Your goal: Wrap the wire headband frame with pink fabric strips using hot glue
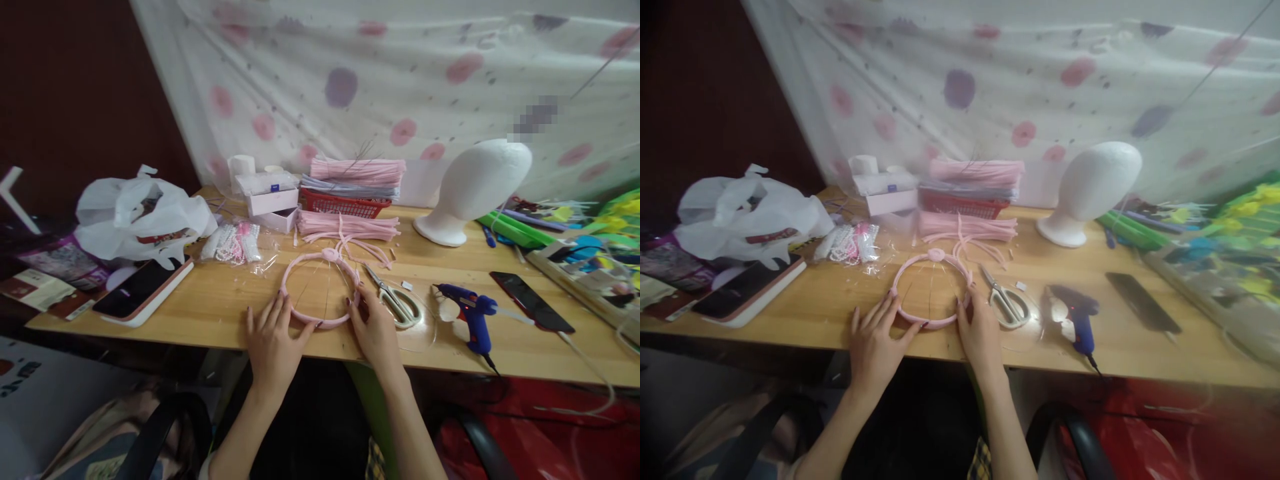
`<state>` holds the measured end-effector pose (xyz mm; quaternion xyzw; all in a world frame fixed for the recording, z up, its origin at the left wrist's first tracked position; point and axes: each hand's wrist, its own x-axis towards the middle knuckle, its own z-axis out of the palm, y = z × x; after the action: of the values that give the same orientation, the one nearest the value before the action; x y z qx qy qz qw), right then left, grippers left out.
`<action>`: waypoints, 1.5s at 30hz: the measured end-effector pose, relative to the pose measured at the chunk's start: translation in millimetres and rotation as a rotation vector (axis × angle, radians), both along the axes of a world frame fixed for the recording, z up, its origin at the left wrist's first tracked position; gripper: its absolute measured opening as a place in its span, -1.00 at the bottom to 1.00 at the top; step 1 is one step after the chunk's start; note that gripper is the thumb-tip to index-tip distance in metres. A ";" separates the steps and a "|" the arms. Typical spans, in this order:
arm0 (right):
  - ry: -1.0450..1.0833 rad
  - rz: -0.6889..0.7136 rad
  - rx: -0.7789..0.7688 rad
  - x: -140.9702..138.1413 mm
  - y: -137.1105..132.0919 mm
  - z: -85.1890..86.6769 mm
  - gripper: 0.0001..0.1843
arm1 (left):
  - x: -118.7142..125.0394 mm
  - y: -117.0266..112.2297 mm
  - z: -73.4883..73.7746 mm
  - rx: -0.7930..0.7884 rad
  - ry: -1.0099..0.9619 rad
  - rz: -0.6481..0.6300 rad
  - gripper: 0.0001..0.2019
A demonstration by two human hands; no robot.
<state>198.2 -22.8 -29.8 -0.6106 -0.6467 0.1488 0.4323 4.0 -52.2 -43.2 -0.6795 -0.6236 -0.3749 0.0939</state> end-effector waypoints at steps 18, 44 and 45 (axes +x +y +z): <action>-0.047 0.020 0.032 0.5 -0.6 4.6 -0.62 | -23.4 7.2 20.1 -0.221 -0.018 -0.111 -0.63; 0.005 -0.128 0.233 6.0 -13.9 19.8 -0.78 | -52.5 56.0 53.2 -0.249 0.175 -0.574 -0.94; -0.008 -0.136 0.257 7.0 -17.8 24.9 -0.79 | -51.3 57.2 53.4 -0.250 0.174 -0.594 -0.94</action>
<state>205.2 -40.6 -4.9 -0.5930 -0.6193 0.0328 0.5136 -47.3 4.9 10.2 -0.8673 -0.4290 -0.2472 -0.0508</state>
